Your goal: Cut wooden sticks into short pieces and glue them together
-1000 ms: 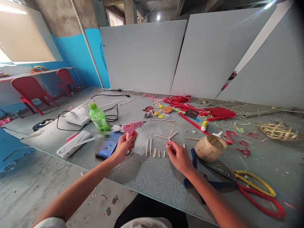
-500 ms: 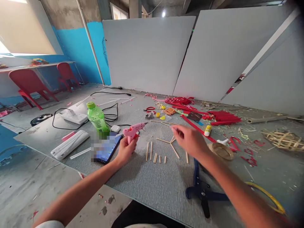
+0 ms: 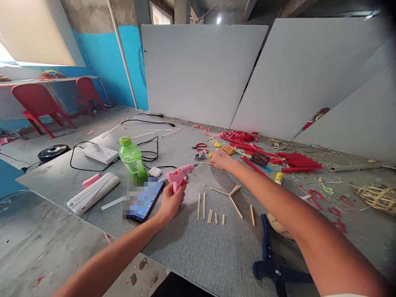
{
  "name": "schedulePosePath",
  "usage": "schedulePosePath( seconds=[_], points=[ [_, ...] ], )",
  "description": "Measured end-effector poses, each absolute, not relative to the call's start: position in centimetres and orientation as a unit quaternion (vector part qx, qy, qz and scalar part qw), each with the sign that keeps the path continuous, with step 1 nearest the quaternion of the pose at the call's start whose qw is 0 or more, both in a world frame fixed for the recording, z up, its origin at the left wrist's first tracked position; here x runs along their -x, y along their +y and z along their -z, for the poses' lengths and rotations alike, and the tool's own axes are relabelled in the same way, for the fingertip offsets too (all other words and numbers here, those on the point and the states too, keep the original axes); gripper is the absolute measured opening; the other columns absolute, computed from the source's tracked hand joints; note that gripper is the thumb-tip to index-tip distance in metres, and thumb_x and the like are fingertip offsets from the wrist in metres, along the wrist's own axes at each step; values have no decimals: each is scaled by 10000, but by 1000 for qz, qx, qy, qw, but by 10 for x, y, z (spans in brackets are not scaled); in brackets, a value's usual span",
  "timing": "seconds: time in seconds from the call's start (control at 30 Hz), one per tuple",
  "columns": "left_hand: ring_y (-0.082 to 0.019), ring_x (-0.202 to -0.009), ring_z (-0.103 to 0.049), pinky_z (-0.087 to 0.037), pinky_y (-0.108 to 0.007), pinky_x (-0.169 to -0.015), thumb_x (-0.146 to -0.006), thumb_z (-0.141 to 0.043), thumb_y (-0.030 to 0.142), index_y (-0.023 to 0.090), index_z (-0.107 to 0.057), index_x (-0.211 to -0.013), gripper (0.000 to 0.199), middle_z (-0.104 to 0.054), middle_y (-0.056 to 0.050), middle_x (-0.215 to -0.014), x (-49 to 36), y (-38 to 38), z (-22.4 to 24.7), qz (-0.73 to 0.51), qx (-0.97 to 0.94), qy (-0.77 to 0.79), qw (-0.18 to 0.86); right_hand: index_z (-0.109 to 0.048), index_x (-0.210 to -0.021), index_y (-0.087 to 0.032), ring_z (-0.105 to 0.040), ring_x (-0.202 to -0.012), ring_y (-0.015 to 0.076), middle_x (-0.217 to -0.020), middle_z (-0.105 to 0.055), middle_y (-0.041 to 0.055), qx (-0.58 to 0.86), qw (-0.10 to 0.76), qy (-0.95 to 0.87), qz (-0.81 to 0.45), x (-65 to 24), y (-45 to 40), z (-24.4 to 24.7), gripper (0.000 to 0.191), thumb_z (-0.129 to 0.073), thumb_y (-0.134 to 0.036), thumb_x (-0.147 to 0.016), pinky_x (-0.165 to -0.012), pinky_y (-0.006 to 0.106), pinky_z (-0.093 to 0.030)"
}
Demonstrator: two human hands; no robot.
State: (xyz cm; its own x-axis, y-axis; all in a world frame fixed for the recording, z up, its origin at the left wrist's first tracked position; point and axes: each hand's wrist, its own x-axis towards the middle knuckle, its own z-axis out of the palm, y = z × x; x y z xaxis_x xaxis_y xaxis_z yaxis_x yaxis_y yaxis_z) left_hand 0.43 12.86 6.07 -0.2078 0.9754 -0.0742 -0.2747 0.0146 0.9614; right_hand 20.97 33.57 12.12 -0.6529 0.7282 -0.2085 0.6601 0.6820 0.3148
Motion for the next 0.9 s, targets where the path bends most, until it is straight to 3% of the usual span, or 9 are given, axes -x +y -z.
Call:
schedulePosePath(
  seconds=[0.23,0.5,0.67,0.8,0.9],
  points=[
    [-62,-486,-338,-249,-188,-454,-793,-775,533,147,-691,-956,427,-416,89,-594,-2,128,-49,-598,-373,501,503,-644,-1326,-172,-681,-1147,259,-1339,-661,112,-385,171,899,-115,-212,335,-115,379,-687,-390,-1019,-968,481,-598],
    [-66,-494,-342,-257,-190,-465,-798,-762,525,150,-697,-963,415,-429,79,-603,-2,129,-51,-592,-383,507,496,-644,-1324,-162,-683,-1142,259,-1336,-661,120,-471,114,869,-97,-209,335,-116,388,-695,-388,-1014,-964,475,-600],
    [-69,-497,-351,-263,-190,-469,-803,-746,519,152,-690,-972,408,-437,76,-609,-2,129,-52,-592,-384,509,494,-662,-1275,-169,-708,-1047,224,-1248,-697,92,-561,10,823,-85,-210,337,-136,335,-674,-397,-1029,-902,439,-620],
    [-73,-492,-353,-260,-193,-465,-780,-762,514,149,-685,-948,409,-426,81,-593,-2,127,-56,-586,-386,509,498,-689,-1190,-144,-746,-957,225,-1079,-775,116,-570,-115,809,-88,-216,327,-175,230,-574,-299,-1067,-859,365,-607],
    [-73,-486,-344,-255,-198,-463,-755,-779,534,150,-684,-934,434,-419,83,-588,-2,126,-60,-585,-392,503,501,-664,-1235,-155,-748,-983,211,-1139,-781,110,-532,-207,814,-104,-226,292,-213,267,-506,-309,-1085,-881,333,-590]
  ],
)
